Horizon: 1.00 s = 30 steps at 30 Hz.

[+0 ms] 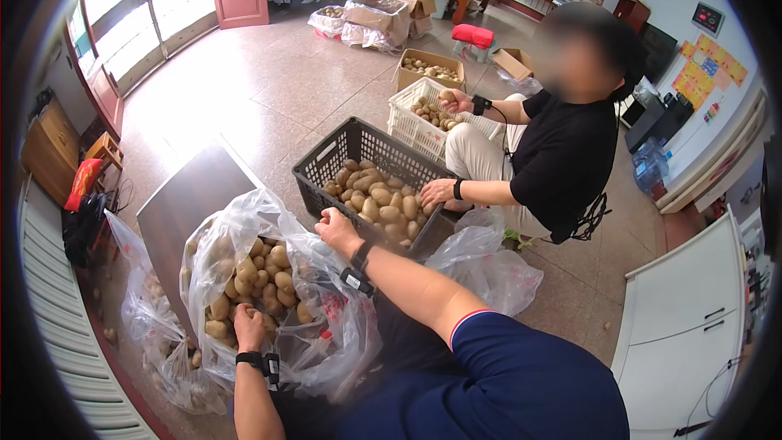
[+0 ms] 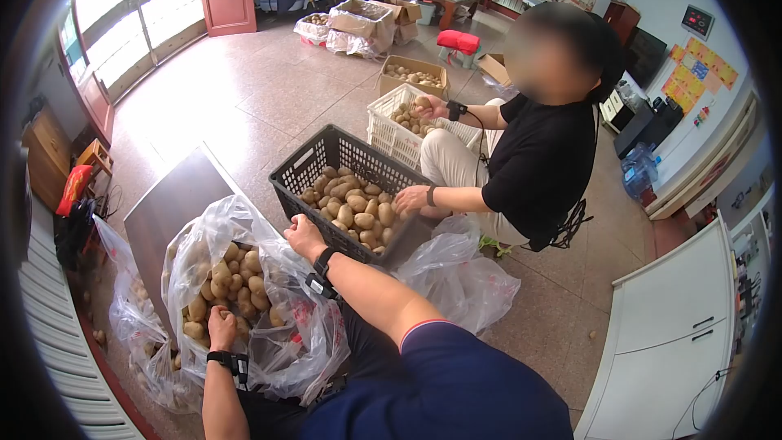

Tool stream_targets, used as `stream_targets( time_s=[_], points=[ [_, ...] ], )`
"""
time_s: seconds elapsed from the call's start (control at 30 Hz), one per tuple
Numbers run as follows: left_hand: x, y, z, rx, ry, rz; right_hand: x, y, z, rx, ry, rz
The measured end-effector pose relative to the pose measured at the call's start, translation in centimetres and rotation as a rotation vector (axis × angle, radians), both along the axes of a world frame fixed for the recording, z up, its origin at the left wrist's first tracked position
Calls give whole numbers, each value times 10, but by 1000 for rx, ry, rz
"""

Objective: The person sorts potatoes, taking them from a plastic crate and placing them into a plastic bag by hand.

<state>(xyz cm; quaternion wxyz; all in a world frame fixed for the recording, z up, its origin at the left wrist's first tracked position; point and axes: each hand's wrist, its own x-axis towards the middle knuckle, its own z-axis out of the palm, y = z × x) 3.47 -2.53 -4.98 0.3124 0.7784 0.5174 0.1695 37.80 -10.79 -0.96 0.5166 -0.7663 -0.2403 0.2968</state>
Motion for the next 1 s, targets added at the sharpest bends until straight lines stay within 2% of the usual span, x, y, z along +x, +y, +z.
stream_targets(
  time_s=[0.07, 0.13, 0.17, 0.23, 0.43, 0.5, 0.57, 0.63, 0.67, 0.73, 0.77, 0.8, 0.87, 0.93, 1.0],
  points=[
    [4, -3, 6, -19, -72, -7, -8, -4, 13, 23, -87, 63],
    [16, -15, 37, -329, -227, 98, -14, -4, 11, 33, -186, 75],
    [17, -14, 37, -329, -227, 97, -15, -4, 11, 44, -284, 89],
    [16, -11, 31, -432, -327, 111, -19, -7, 20, 43, -242, 118],
    [18, -13, 40, -715, -527, 146, -37, -12, 31, 154, -377, 264],
    [22, -17, 49, -755, -571, 129, -47, -15, 36, 229, -483, 395],
    [25, -21, 57, -797, -614, 113, -59, -19, 45, 222, -511, 463],
    [31, -28, 71, -882, -675, 102, -73, -26, 56, 156, -533, 668],
    [33, -31, 76, -882, -676, 101, -79, -28, 57, 155, -533, 667],
    [35, -35, 82, -925, -741, 24, -92, -30, 57, 242, -703, 835],
    [34, -33, 76, -925, -741, 23, -96, -31, 58, 241, -704, 835],
    [33, -32, 71, -616, -594, -232, -100, -33, 58, 245, -720, 906],
    [31, -30, 62, -300, -434, -472, -106, -35, 58, 258, -766, 995],
    [38, -34, 73, -1005, -789, -34, -111, -35, 55, 257, -787, 1018],
    [39, -35, 70, -1027, -815, -56, -114, -37, 53, 255, -807, 1041]
  ],
)
